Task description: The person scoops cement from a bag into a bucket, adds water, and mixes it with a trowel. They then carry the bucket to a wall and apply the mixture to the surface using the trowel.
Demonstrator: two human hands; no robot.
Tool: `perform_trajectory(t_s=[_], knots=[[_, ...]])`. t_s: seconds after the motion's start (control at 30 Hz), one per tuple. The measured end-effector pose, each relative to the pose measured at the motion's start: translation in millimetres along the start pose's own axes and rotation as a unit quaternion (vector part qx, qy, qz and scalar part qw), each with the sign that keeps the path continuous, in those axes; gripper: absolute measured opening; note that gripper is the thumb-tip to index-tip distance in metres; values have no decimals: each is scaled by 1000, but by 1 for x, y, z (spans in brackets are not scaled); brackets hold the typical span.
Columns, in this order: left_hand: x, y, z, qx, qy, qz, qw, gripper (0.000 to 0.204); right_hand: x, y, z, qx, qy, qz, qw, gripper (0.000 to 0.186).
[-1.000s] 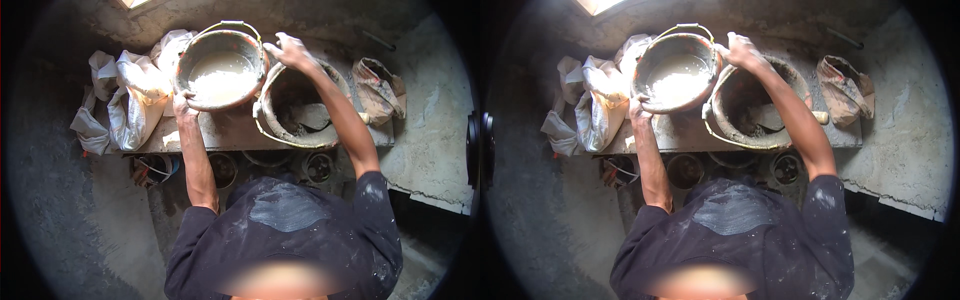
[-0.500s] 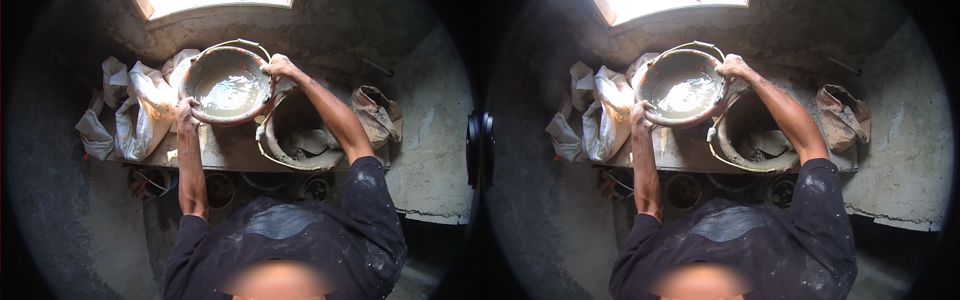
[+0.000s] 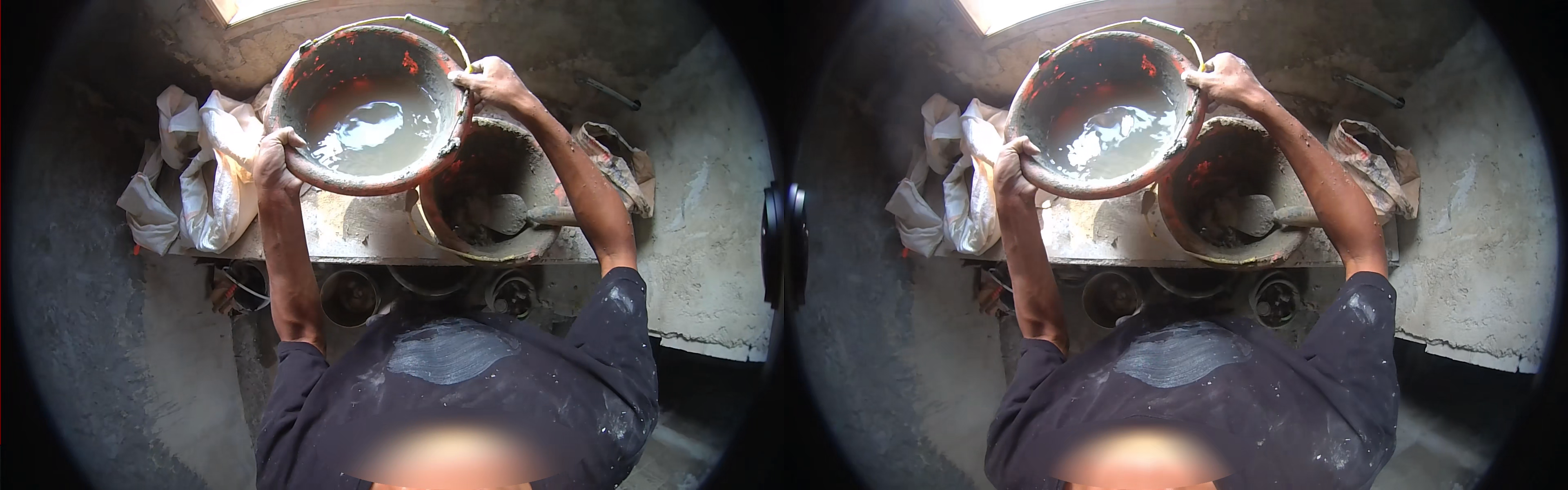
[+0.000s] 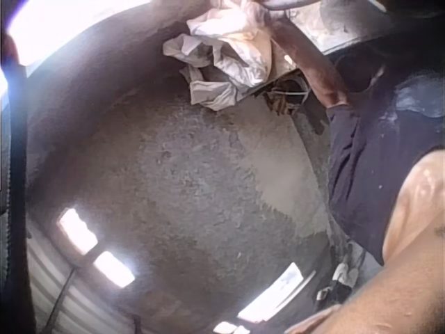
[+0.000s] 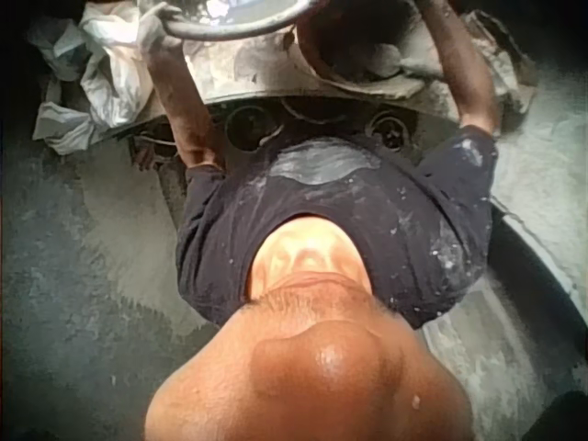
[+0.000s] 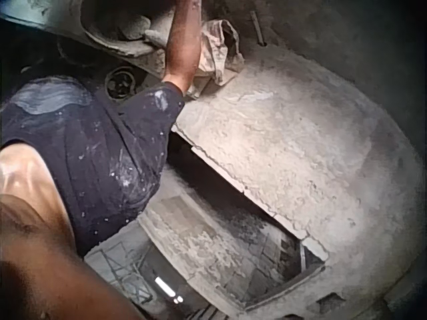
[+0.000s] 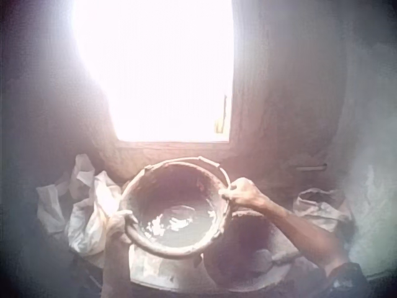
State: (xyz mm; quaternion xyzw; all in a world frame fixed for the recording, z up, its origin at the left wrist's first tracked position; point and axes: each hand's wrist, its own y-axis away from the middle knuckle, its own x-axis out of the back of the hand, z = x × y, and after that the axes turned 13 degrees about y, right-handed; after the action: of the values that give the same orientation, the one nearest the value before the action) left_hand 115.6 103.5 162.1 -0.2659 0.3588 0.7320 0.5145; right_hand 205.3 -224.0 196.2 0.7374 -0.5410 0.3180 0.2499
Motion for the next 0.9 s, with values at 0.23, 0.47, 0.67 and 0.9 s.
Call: perform_trajectory(t_s=[0.23,0.47,0.67,0.9], knots=[[-17,17,-7,-17,-45,-19,999,26,8,23,18,-2,-1,35,999,35],[-9,5,-6,-22,-81,-17,996,29,6,36,26,-8,-24,14,1000,34],[-24,29,-9,-60,-81,-25,995,32,-3,40,31,-5,-21,27,999,36],[-32,36,-15,-94,-106,-18,990,35,-8,40,48,9,-53,19,998,40]])
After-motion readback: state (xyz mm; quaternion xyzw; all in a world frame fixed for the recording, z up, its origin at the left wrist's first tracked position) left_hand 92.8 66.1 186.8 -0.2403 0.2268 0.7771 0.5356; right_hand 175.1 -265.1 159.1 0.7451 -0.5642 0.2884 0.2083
